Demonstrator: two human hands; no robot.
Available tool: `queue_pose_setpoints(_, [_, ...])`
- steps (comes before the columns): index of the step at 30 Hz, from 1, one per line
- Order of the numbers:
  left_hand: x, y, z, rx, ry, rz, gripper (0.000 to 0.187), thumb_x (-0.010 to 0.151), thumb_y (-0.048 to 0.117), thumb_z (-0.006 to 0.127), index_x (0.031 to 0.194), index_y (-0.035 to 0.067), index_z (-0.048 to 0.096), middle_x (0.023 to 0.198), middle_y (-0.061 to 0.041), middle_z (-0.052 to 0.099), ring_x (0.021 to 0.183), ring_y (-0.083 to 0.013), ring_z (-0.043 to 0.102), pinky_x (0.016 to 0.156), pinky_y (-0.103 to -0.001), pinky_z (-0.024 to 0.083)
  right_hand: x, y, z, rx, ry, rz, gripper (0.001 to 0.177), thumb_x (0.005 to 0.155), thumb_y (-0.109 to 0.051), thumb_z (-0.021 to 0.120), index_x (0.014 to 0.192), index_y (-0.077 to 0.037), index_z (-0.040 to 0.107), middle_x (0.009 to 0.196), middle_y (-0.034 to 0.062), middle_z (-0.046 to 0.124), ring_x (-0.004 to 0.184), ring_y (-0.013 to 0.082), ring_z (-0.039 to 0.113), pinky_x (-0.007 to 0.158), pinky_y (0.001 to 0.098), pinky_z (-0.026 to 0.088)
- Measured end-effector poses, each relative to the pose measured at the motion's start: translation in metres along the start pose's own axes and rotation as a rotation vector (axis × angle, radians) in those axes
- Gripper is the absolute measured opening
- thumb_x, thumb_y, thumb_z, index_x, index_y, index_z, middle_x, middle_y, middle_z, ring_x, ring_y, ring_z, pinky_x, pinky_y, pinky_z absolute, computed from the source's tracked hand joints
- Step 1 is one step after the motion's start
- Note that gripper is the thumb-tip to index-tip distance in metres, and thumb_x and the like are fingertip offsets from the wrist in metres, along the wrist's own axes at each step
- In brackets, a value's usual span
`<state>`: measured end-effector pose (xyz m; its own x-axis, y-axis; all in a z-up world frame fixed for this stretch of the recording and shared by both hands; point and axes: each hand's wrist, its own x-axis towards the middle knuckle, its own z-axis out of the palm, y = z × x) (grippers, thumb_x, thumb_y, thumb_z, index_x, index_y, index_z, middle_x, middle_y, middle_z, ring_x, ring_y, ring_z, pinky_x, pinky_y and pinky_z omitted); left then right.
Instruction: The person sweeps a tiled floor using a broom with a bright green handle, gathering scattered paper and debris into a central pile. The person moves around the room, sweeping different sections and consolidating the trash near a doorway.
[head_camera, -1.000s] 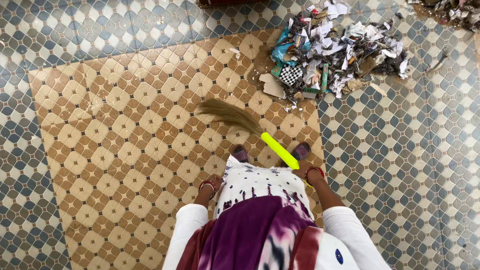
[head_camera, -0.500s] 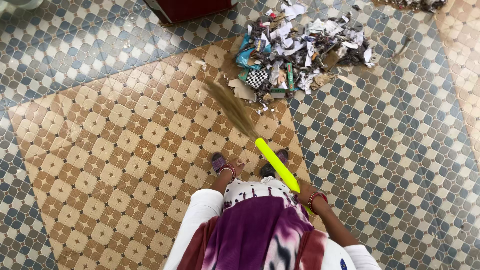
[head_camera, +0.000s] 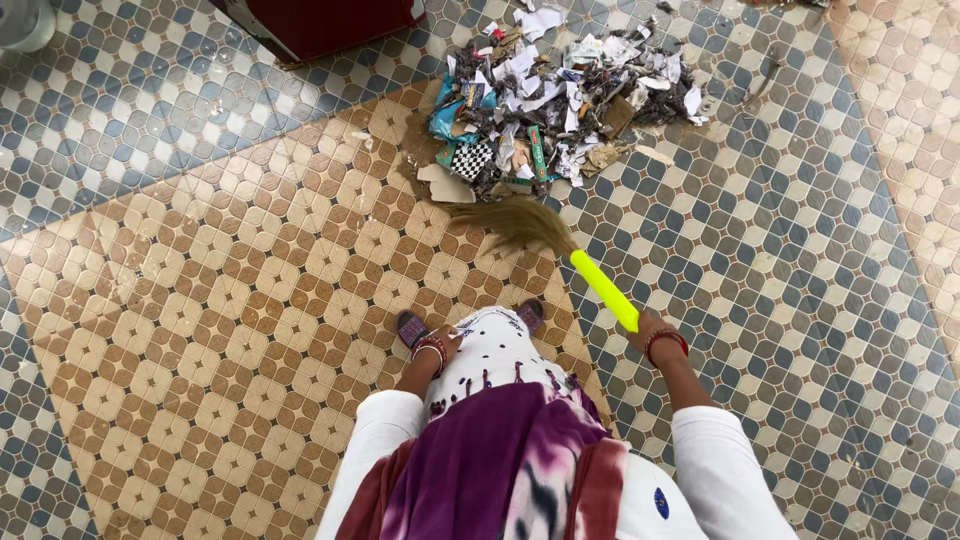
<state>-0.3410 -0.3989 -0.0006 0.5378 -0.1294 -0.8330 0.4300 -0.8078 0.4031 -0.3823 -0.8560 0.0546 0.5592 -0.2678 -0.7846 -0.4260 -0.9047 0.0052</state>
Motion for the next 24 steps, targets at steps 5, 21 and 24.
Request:
queue_pose_setpoints(5, [0.005,0.017,0.000,-0.088,0.117,-0.003,0.044,0.097,0.038,0.061,0.132,0.012,0.064,0.121,-0.018,0.072,0.109,-0.0303,0.070,0.098,-0.040,0.052,0.034,-0.004,-0.049,0.060,0.159,-0.016,0.051,0.094,-0.043,0.065,0.129,-0.006,0.062,0.116,0.0238,0.073,0.106,0.0417,0.071,0.095,0.0506,0.056])
queue_pose_setpoints(21, [0.051,0.061,-0.026,-0.010,0.024,-0.057,0.044,0.096,0.039,0.061,0.129,0.009,0.066,0.127,-0.018,0.069,0.116,-0.0329,0.067,0.102,-0.042,0.051,-0.028,-0.017,-0.070,0.184,0.110,-0.124,0.062,0.090,-0.050,0.066,0.138,-0.011,0.057,0.104,0.0221,0.076,0.096,0.0397,0.074,0.088,0.0492,0.057])
queue_pose_setpoints(24, [0.071,0.078,-0.043,0.002,0.004,-0.071,0.045,0.096,0.039,0.060,0.129,0.009,0.065,0.128,-0.018,0.069,0.117,-0.0334,0.067,0.102,-0.042,0.051,-0.014,-0.031,-0.063,0.126,0.060,-0.262,0.063,0.089,-0.048,0.065,0.142,-0.017,0.052,0.113,0.0215,0.072,0.101,0.0418,0.071,0.092,0.0501,0.055])
